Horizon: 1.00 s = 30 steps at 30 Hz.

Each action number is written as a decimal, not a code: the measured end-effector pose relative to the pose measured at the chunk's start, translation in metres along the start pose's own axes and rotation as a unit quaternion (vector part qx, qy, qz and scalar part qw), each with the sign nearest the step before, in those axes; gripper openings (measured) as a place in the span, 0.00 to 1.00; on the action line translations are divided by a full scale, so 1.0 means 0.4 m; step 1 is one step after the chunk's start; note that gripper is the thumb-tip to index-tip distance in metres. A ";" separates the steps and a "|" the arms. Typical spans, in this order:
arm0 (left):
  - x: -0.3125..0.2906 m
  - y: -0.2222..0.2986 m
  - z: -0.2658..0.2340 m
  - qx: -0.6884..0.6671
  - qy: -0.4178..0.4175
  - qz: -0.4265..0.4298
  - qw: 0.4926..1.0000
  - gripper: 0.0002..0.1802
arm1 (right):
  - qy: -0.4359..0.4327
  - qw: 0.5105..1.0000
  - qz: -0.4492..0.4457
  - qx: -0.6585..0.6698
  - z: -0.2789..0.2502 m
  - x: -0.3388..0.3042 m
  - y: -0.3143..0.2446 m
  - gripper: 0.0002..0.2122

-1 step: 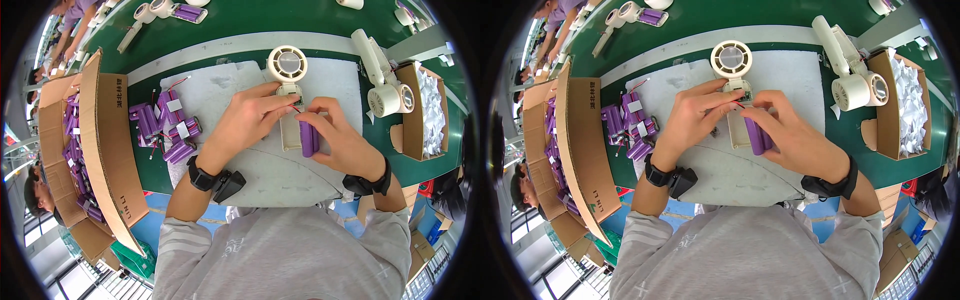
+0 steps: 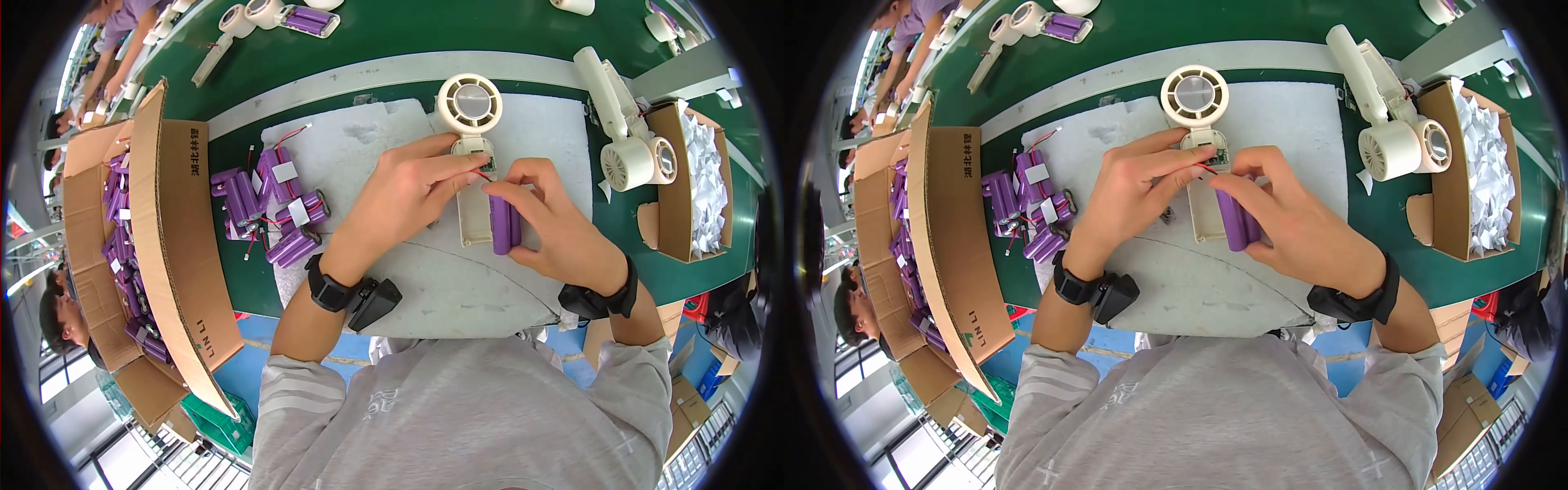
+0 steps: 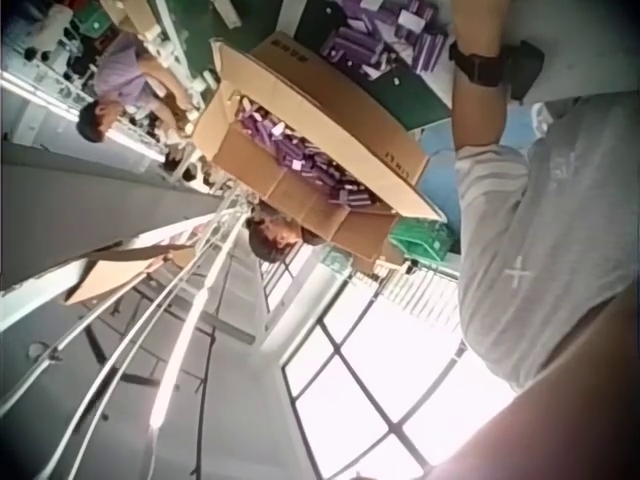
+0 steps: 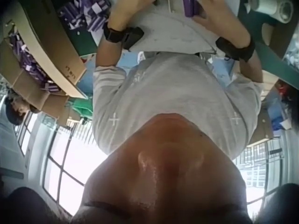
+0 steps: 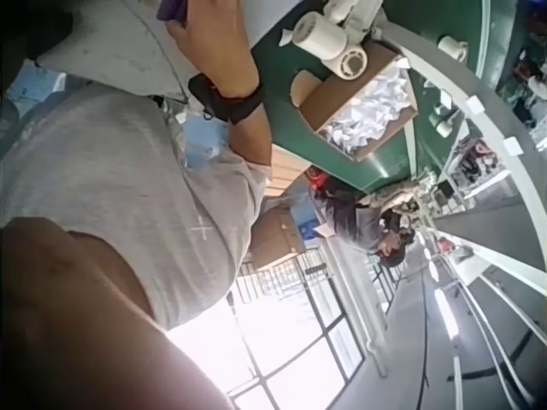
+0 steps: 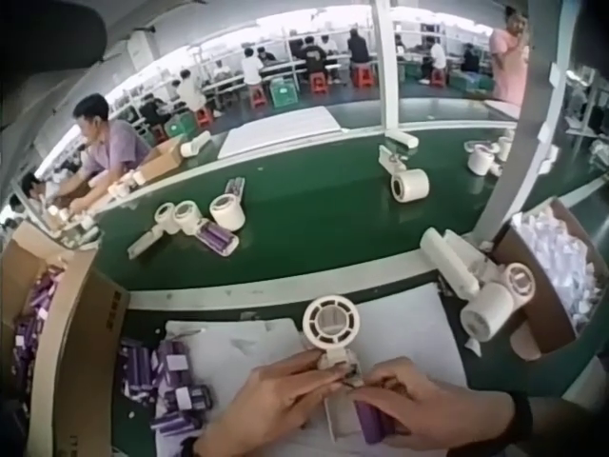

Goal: Assembling electronic components and circuit boards onto cylindrical batteries at a production workstation.

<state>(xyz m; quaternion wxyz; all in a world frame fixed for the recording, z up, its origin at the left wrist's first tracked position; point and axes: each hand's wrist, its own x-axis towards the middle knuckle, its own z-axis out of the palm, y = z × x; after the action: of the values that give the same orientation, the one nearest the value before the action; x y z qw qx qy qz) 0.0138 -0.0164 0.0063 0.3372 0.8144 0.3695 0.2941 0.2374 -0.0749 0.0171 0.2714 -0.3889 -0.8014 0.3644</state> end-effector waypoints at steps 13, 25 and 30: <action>0.000 -0.010 -0.005 0.000 -0.017 0.016 1.000 0.17 | 0.051 0.996 -0.062 -0.043 0.030 0.016 0.016 0.29; -0.002 -0.017 0.007 -0.061 0.016 0.015 0.998 0.15 | 0.102 0.991 0.012 -0.087 0.074 0.002 -0.028 0.24; 0.001 -0.024 -0.010 -0.093 -0.020 -0.013 0.995 0.20 | 0.103 0.990 0.021 -0.091 0.080 0.002 -0.028 0.26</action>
<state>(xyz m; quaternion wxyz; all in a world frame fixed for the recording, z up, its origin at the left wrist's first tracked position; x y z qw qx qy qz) 0.0074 -0.0099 0.0012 0.4227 0.7803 0.3447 0.3062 0.2092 -0.0909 0.0073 0.3083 -0.4647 -0.7905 0.2532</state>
